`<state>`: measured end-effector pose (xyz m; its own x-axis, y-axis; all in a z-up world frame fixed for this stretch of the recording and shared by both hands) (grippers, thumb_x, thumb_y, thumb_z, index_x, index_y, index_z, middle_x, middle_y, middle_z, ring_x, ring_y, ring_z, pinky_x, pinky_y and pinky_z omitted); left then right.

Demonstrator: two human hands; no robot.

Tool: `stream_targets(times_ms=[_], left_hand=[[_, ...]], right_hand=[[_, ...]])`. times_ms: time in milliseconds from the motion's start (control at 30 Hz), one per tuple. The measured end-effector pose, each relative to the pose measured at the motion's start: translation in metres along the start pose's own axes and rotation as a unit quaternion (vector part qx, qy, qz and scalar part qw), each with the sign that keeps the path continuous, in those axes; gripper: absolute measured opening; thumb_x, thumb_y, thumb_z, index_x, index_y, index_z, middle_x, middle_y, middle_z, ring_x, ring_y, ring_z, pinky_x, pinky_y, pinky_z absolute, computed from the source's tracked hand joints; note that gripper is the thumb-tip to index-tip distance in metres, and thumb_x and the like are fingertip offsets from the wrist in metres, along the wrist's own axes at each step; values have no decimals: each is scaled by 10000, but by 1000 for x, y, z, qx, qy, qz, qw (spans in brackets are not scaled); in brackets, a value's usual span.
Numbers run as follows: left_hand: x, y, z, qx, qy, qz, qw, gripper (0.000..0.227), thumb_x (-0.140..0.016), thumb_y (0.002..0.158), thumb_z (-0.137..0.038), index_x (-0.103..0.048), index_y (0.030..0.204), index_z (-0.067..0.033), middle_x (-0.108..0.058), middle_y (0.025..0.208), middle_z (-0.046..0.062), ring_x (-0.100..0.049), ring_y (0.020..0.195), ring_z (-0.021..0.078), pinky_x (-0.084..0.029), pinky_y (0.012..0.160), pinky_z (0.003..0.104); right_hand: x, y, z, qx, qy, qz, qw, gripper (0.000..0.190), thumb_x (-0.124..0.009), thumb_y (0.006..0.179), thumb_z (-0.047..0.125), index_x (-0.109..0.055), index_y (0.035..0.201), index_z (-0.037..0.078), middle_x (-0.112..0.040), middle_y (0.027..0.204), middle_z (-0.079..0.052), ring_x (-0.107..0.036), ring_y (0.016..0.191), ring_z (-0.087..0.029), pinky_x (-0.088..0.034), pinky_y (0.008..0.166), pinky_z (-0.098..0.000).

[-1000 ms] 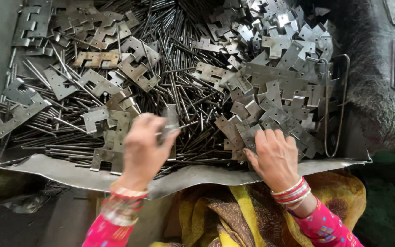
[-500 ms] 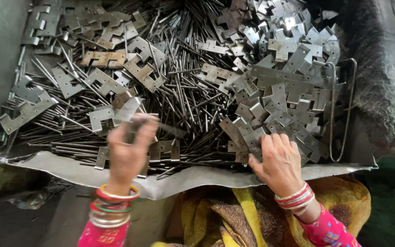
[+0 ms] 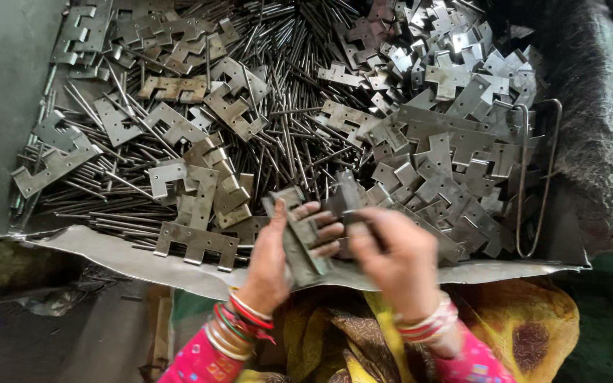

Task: The person inserts metal rods into the holes of L-shaped metal brackets and places the assembled units into a large metal bin. The task is performed by hand, handling one bracket and rod at a time from a large pile of parts.

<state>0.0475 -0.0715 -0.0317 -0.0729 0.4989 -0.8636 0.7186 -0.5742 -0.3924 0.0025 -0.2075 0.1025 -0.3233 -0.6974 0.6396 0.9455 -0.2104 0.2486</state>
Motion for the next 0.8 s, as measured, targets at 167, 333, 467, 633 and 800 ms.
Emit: stream_targets(times_ms=[167, 333, 467, 633, 800], left_hand=[[-3, -17, -11, -40, 8, 3, 999, 692, -378, 1017, -594, -594, 1266, 14, -716, 1129, 210, -724, 982, 298, -605, 860, 454], [-3, -22, -17, -68, 75, -19, 995, 506, -471, 1024, -413, -592, 1308, -13, -707, 1219, 163, -701, 1081, 272, -559, 968, 435], [-12, -20, -8, -49, 193, 27, 980, 495, -463, 1044, -402, -665, 1287, -21, -715, 1244, 113, -672, 1127, 219, -516, 1027, 366], [-10, -27, -92, -322, 824, -155, 441, 332, -643, 948, -395, -725, 1076, -100, -690, 1212, 119, -584, 1188, 307, -443, 1003, 472], [11, -19, -123, -305, 894, -221, 242, 595, -803, 708, -434, -697, 1143, -43, -581, 1320, 190, -458, 1309, 366, -349, 1030, 537]], right_hand=[[-33, -8, 29, 86, -20, 85, 993, 234, -845, 839, 166, -754, 1027, 59, -737, 863, -96, -694, 724, -197, -544, 641, -308], [-41, -12, -9, -22, 70, 103, 992, 334, -799, 838, 121, -697, 1138, 15, -747, 946, -67, -724, 774, -117, -577, 679, -270], [-84, -31, -54, -206, 331, 202, 899, 315, -711, 902, 73, -653, 1201, -6, -741, 992, -15, -680, 878, -67, -571, 764, -254], [-56, -33, -94, -212, 281, 128, 927, 260, -701, 938, 74, -686, 1180, -20, -732, 968, -34, -659, 849, -83, -553, 752, -254], [-43, -36, -108, -225, 281, 101, 927, 259, -702, 920, 83, -679, 1155, -23, -746, 983, -30, -678, 862, -71, -577, 769, -252]])
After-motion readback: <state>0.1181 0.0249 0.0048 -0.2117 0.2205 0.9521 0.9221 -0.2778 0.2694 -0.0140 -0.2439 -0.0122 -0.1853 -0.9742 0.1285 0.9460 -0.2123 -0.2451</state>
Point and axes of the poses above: each hand's wrist, its own y-axis towards the middle knuckle, its own x-axis out of the back of the hand, z = x × y, the point moved 8 cm from there along y, towards the middle knuckle
